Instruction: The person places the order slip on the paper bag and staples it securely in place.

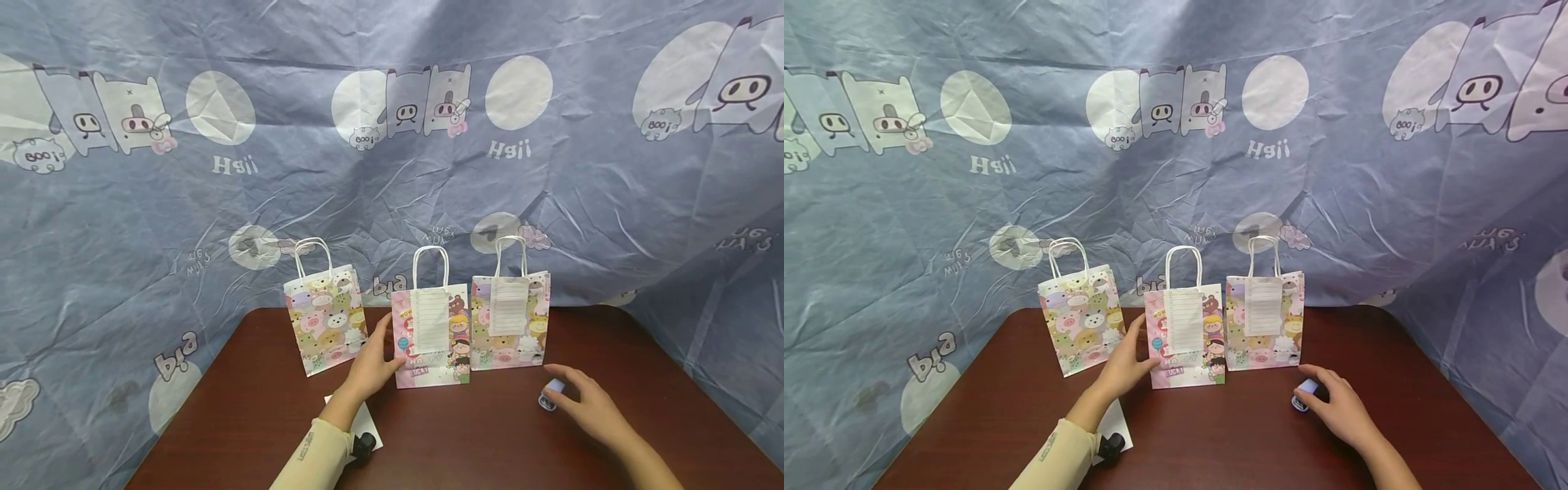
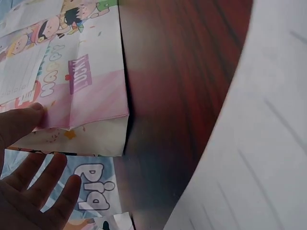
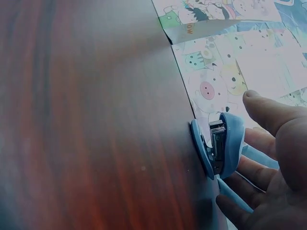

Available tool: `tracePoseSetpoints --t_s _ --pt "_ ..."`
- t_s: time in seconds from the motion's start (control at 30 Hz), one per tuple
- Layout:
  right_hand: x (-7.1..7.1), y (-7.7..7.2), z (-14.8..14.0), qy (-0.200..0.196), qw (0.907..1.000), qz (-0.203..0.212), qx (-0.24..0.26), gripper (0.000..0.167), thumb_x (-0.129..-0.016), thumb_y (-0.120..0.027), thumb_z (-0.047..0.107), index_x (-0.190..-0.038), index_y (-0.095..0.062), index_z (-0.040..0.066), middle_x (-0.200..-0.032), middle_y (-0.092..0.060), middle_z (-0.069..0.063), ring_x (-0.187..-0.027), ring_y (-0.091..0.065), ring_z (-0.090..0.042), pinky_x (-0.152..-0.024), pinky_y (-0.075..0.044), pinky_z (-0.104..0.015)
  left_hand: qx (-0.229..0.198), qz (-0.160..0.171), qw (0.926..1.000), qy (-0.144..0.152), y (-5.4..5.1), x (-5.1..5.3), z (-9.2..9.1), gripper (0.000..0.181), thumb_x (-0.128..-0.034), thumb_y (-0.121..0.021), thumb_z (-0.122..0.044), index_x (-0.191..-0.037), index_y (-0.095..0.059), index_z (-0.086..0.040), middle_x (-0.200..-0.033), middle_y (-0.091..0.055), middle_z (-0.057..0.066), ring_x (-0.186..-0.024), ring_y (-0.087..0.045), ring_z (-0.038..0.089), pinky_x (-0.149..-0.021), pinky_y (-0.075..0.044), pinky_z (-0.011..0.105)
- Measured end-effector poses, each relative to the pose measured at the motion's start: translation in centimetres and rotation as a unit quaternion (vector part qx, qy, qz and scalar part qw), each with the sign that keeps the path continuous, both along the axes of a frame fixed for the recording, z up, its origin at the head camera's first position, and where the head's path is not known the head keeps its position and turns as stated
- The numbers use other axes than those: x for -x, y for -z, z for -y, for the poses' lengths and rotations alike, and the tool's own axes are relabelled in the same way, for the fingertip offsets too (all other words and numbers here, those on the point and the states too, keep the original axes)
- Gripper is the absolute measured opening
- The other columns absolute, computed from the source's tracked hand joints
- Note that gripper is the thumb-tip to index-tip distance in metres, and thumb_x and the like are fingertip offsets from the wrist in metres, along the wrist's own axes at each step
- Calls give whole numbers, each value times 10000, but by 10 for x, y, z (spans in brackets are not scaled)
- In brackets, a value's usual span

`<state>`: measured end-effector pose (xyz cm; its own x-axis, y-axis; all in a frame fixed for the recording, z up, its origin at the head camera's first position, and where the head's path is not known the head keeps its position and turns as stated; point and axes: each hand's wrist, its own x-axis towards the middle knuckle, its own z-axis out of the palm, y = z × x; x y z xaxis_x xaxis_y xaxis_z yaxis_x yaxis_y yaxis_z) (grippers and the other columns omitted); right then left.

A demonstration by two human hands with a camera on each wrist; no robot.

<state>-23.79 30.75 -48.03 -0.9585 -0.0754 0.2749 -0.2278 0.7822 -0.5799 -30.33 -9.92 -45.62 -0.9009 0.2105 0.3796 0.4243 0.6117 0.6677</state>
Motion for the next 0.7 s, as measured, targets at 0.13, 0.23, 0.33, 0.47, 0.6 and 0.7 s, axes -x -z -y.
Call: tracePoseSetpoints --t_s 0.13,0.23,0.33,0.47,0.6,0.7 --pt "-2 -2 2 0 9999 -124 8 506 -919 -712 335 -1330 -594 65 -1330 -614 -225 -1216 -485 -418 -945 -387 -613 -179 92 9997 103 4 -1 5 955 -815 -823 -137 -1569 -242 -209 -1333 -582 102 -1191 -617 276 -1008 -497 487" --pt "-3 -5 3 19 9992 -389 -103 501 -904 -729 329 -1309 -605 62 -1319 -613 -241 -1207 -463 -454 -934 -365 -619 -227 253 9993 179 5 -5 14 942 -831 -812 -164 -1573 -235 -214 -1357 -554 138 -1199 -611 319 -986 -512 501" --pt "-4 -11 7 17 9975 -667 -219 493 -887 -749 310 -1290 -614 59 -1303 -618 -234 -1204 -456 -457 -938 -356 -613 -168 367 9991 136 4 -13 25 899 -851 -793 -183 -1569 -252 -206 -1379 -537 175 -1214 -592 376 -972 -509 534" --pt "-4 -19 16 -55 9967 -768 -273 497 -892 -745 317 -1302 -607 73 -1330 -600 -225 -1233 -432 -465 -944 -354 -634 -13 433 9990 -83 5 -26 42 845 -860 -780 -193 -1554 -299 -172 -1428 -509 194 -1258 -565 413 -993 -478 590" --pt "-1 -31 26 -163 9959 -849 -254 498 -901 -738 325 -1318 -602 90 -1346 -589 -208 -1254 -423 -456 -942 -368 -646 282 554 9976 -314 10 -38 58 808 -866 -776 -246 -1543 -341 -165 -1473 -491 177 -1324 -524 384 -1022 -451 612" --pt "2 -40 37 -283 9944 -1000 -178 484 -900 -740 306 -1315 -607 95 -1326 -604 -192 -1246 -439 -442 -937 -377 -644 475 641 9958 -441 12 -47 68 787 -871 -769 -279 -1535 -363 -166 -1489 -479 165 -1357 -491 377 -1029 -440 620"
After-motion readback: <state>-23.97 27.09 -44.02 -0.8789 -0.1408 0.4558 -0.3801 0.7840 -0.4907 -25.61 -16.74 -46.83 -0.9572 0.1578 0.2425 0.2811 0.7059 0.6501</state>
